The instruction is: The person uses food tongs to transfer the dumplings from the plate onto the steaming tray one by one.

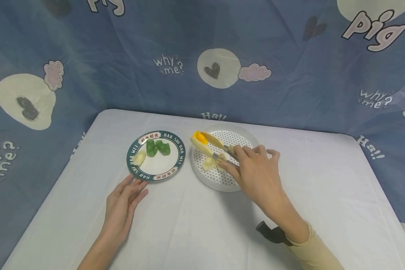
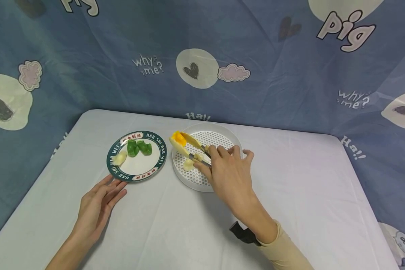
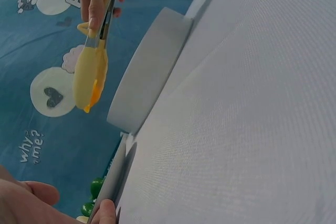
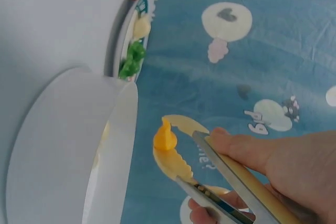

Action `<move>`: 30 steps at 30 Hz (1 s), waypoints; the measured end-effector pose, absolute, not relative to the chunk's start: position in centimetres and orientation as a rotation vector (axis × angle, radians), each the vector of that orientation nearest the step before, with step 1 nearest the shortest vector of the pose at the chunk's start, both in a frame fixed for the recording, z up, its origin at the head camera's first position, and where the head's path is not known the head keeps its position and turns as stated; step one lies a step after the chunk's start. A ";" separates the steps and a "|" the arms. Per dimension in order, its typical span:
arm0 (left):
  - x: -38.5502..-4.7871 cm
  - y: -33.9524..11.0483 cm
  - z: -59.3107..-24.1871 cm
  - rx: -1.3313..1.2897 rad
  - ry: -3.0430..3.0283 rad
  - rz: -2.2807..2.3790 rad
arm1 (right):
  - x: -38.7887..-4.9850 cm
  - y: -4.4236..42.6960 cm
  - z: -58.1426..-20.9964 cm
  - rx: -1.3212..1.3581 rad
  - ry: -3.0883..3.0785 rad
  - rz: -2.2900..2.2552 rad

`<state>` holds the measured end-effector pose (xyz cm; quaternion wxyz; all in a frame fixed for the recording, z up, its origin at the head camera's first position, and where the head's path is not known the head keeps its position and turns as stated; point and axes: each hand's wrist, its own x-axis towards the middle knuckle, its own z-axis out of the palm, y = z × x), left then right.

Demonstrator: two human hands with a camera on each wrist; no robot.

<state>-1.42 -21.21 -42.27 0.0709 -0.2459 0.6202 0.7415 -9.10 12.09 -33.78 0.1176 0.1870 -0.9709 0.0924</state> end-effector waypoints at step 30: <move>-1.4 -21.1 -42.2 -0.745 1.845 2.257 | -8.7 12.3 -34.1 0.536 -2.816 0.212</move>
